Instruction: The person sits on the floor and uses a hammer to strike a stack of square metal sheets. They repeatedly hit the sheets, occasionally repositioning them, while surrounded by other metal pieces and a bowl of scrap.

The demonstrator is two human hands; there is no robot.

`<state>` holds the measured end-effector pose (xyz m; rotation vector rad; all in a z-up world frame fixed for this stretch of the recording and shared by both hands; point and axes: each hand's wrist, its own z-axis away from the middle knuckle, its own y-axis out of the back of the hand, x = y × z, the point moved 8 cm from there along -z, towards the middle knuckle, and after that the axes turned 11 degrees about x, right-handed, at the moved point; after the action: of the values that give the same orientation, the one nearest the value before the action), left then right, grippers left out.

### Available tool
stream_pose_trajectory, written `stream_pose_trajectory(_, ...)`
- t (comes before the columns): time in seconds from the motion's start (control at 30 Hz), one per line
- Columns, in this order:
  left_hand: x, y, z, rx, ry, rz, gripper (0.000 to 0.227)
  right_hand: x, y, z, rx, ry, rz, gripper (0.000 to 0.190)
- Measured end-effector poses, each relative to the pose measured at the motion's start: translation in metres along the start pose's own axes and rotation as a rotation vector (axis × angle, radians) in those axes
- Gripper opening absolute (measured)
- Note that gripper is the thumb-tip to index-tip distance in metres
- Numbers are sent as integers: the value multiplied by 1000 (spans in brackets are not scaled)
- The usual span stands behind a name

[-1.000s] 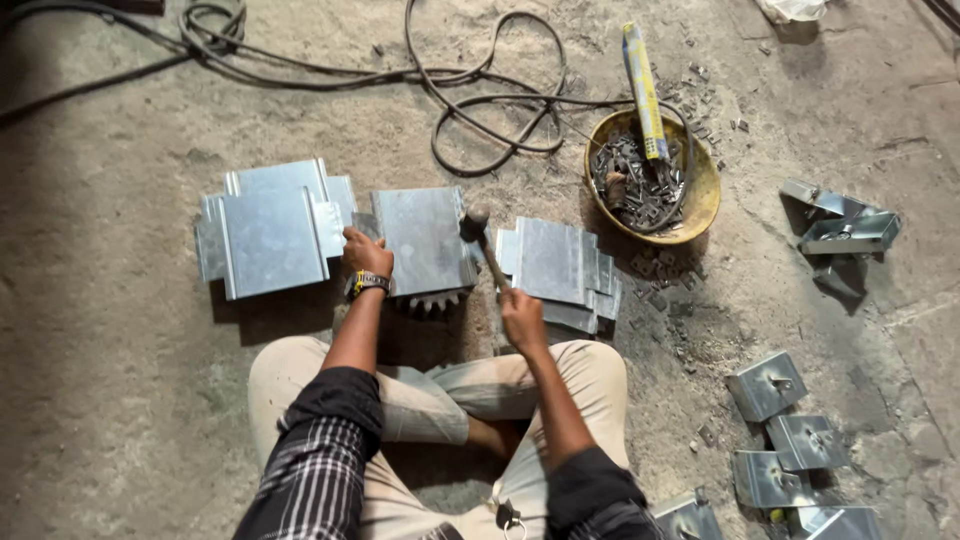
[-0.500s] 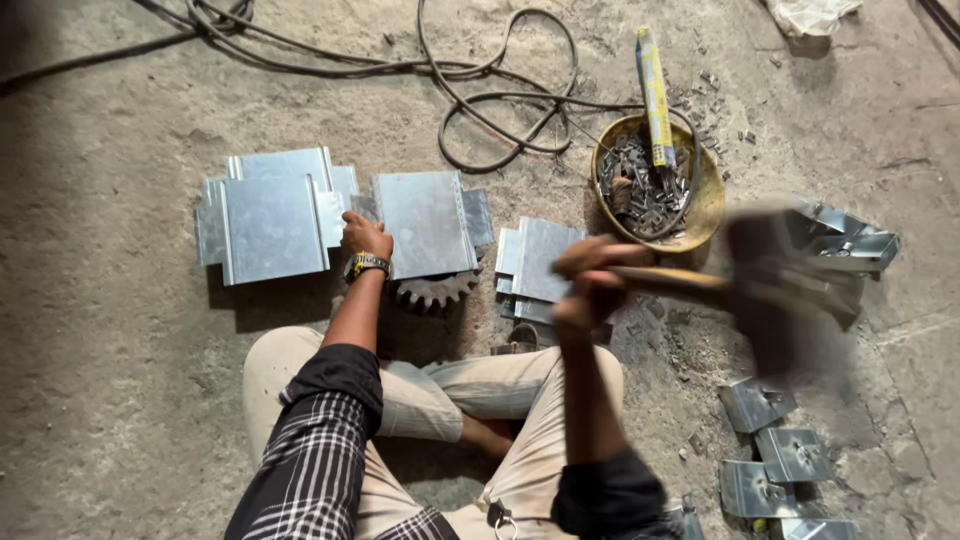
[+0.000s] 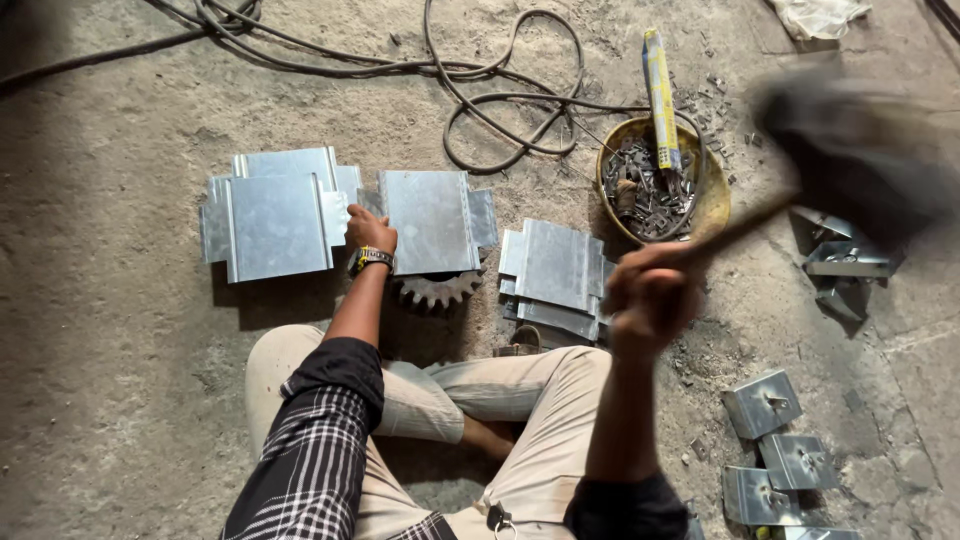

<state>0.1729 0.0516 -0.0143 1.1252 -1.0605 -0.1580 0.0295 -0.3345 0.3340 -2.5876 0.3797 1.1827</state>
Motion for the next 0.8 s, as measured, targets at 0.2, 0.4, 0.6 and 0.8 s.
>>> stream_pose_trajectory(0.2, -11, -8, 6, 91, 9, 10, 50, -14, -40, 23, 80, 428, -16, 24)
stream_pose_trajectory(0.4, -7, -4, 7, 53, -15, 46, 48, 181, -18, 187, -311, -582, 769, 40)
stream_pose_trajectory(0.6, 2, -4, -4, 55, 16, 51, 49, 106, 4, 89, -13, -619, 57, 45)
stream_pose_trajectory(0.8, 10, -6, -15, 48, 31, 41, 49, -53, -14, -30, 90, 145, -216, 34)
